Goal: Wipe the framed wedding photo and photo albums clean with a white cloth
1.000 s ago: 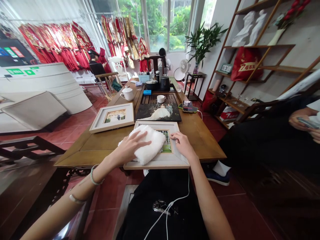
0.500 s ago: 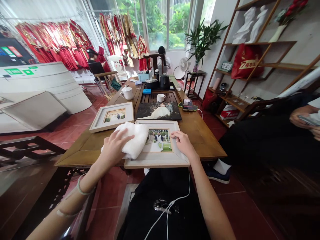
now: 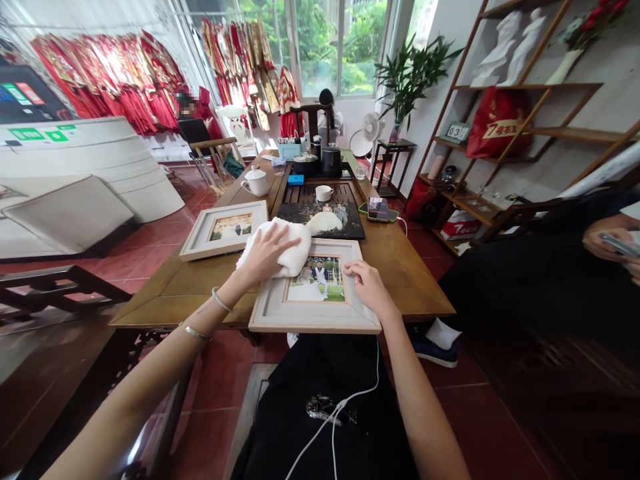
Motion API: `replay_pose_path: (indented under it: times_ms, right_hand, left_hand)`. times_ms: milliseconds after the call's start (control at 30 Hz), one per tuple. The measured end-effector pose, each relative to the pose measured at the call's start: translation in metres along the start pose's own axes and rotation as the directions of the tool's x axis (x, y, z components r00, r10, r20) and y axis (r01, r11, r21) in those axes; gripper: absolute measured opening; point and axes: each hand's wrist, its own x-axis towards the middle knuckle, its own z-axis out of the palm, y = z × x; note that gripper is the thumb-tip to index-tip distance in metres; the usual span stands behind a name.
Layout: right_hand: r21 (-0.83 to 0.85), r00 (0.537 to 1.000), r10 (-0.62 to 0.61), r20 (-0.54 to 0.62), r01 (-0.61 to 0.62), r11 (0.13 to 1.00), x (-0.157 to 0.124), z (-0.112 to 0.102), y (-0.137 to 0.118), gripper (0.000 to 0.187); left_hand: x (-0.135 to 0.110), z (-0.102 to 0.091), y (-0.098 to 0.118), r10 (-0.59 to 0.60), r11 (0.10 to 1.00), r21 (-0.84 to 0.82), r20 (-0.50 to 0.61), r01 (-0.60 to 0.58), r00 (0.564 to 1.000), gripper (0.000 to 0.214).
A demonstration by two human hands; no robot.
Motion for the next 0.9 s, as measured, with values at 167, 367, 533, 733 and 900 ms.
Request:
replay_pose_path:
  times_ms: [167,367,533,733,900]
  right_hand:
    - [-0.014,1.000,0.003,0.004,-0.003,1.000,0.001,0.000,-0.001,0.038]
    - [-0.016,1.000,-0.003,-0.006,0.003,1.000,0.002,0.001,0.001,0.037]
    - [-0.018,1.000,-0.010,-0.026,0.009,1.000,0.002,0.002,0.003,0.036]
    - [-0.016,0.999,-0.012,-0.034,0.012,1.000,0.002,0.002,0.003,0.038]
    - [-0.007,0.999,-0.021,-0.044,0.021,1.000,0.001,-0.001,0.001,0.038]
  left_hand:
    - [0.000,-0.001,0.007,0.078,0.997,-0.003,0.057,-0.078,0.995,0.064]
    - [-0.036,-0.024,0.021,0.221,0.974,-0.090,0.166,-0.208,0.961,0.070]
    - [-0.080,-0.045,0.033,0.303,0.943,-0.211,0.208,-0.260,0.930,0.077]
    - [-0.113,-0.048,0.060,0.215,0.955,-0.256,0.241,-0.152,0.947,0.092]
    - [-0.103,-0.035,0.073,0.077,0.981,-0.191,0.218,-0.035,0.973,0.091]
